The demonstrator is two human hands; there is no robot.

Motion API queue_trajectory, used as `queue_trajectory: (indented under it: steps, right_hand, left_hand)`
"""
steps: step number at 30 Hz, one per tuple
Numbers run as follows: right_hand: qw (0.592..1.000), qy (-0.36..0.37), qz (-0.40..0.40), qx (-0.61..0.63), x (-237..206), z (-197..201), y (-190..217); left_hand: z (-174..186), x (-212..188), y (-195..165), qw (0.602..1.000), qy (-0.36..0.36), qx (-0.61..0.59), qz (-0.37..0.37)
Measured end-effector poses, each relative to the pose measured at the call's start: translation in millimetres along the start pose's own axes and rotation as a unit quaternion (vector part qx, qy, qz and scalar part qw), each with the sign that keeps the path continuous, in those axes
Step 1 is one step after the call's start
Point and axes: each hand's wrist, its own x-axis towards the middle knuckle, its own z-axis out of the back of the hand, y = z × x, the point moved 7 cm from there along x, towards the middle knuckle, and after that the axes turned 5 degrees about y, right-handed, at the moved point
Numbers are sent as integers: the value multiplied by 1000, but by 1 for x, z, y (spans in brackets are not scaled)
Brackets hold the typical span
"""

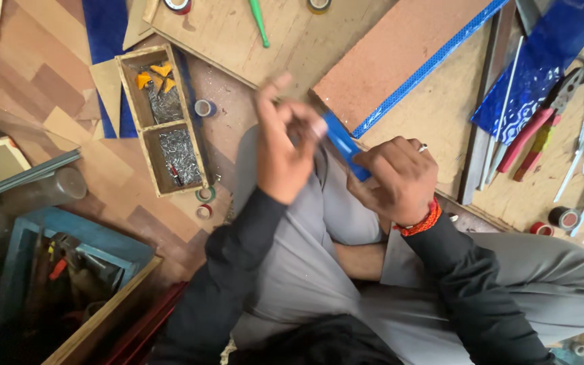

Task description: The person assembles a decorative frame by cutting a blue patterned sheet, fitting it into a wooden frame, and securing it with blue and yellow tape. They use pliers, a green tool, and a thin metal rod to adjust and press the material into place.

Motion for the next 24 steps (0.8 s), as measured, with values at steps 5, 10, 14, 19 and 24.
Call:
queue_trajectory:
  steps: [5,10,14,19,24]
  right_hand:
    - [996,56,-67,-3,-5,-4,-16]
    - [996,56,-74,9,-7,-8,-23]
    - [996,53,-74,13,-6,-9,-24]
    - [995,54,-75,19,-7,-8,-24]
    - [994,60,-87,19,-9,-11,-26]
  left_hand:
    - [11,24,10,996,-28,80,-22]
    - [9,33,18,998,-29,50,-18]
    - [11,37,21,996,-48,79,1]
    - [8,38,21,995,-56,76,-8]
    - [8,39,21,994,-55,93,-7]
